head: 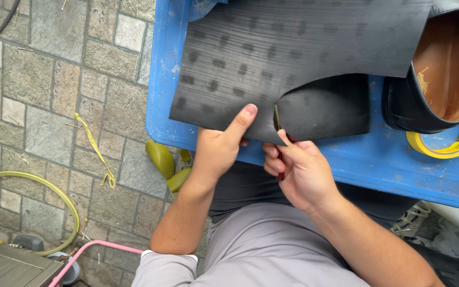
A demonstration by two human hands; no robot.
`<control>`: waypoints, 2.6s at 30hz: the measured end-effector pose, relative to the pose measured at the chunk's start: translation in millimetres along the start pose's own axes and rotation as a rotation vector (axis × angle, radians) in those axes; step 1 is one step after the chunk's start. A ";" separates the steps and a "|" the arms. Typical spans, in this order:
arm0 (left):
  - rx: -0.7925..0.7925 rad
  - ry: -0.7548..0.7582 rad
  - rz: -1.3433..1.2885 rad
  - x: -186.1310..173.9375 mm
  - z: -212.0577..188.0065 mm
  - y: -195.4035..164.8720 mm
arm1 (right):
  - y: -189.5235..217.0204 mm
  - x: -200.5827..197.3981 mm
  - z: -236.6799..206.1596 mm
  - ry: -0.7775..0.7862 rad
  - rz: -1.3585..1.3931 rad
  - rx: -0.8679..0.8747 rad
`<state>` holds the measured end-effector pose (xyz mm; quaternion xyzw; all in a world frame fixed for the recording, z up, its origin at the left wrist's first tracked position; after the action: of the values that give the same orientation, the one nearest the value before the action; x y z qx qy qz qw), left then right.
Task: The person uses a small knife to cut a black rubber sheet placed on a blue plastic table. They follow pre-drawn outlines to cut out several shoe insole shapes, rotating the sheet as needed and separating each cut piece.
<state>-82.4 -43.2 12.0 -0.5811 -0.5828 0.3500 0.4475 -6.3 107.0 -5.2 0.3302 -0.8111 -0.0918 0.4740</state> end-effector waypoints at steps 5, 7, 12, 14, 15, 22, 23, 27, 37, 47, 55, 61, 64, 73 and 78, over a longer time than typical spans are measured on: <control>-0.025 0.056 -0.209 -3.4 1.6 -5.9 | 5.6 -1.2 -36.4 0.119 -0.324 0.132; -0.081 0.043 -0.286 -3.4 1.8 -3.3 | 15.5 5.0 -58.0 0.169 -0.706 -0.044; -0.120 0.127 -0.468 -0.4 1.0 2.4 | 52.1 19.3 -50.2 -0.219 -1.698 -0.996; -0.105 0.123 -0.457 -1.0 3.2 3.6 | 60.4 20.0 -35.9 -0.213 -1.856 -1.104; -0.102 0.119 -0.449 -1.5 3.8 4.4 | 62.7 19.7 -29.3 -0.184 -1.930 -1.122; -0.067 -0.004 -0.212 -5.4 9.1 14.3 | 81.3 30.9 -33.7 0.119 -2.165 -1.301; -0.068 -0.008 -0.190 -4.7 9.5 16.3 | 83.3 34.6 -36.0 0.156 -2.207 -1.243; 0.318 -0.066 0.147 -1.9 6.6 9.5 | 93.2 51.7 -48.8 0.267 -2.299 -1.028; -0.042 0.001 0.081 -2.8 2.5 6.0 | 116.7 74.2 -29.9 0.266 -2.208 -0.528; 0.109 0.085 0.030 0.1 0.8 -2.0 | 78.7 82.8 -5.6 0.265 -2.250 -0.616; 0.102 0.006 -0.051 7.9 2.7 7.5 | 97.2 89.3 0.6 0.411 -2.309 -0.622; 0.149 -0.035 -0.041 9.0 1.4 16.9 | 116.5 97.4 12.0 0.504 -2.242 -0.388; 0.125 -0.052 -0.110 7.3 7.1 21.2 | 120.3 103.0 12.9 0.609 -2.182 -0.353; -0.138 0.070 -0.282 -5.0 0.5 9.4 | 147.7 102.9 7.9 0.439 -1.950 -0.305; -0.332 0.266 -0.305 -4.7 -22.8 9.5 | 177.6 88.5 -0.1 0.256 -1.233 -0.400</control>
<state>-58.2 -49.7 10.7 -0.5928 -0.6490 0.0984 0.4665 -115.3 187.8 139.5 0.6478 -0.3782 -0.4554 0.4795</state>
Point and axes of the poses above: each hand's wrist, its own z-axis towards the middle knuckle, its own x-axis out of the palm, y = z × x, the point moved 3 cm from there along z, towards the middle knuckle, and after that the axes turned 3 degrees about -x, right-handed, at the moved point
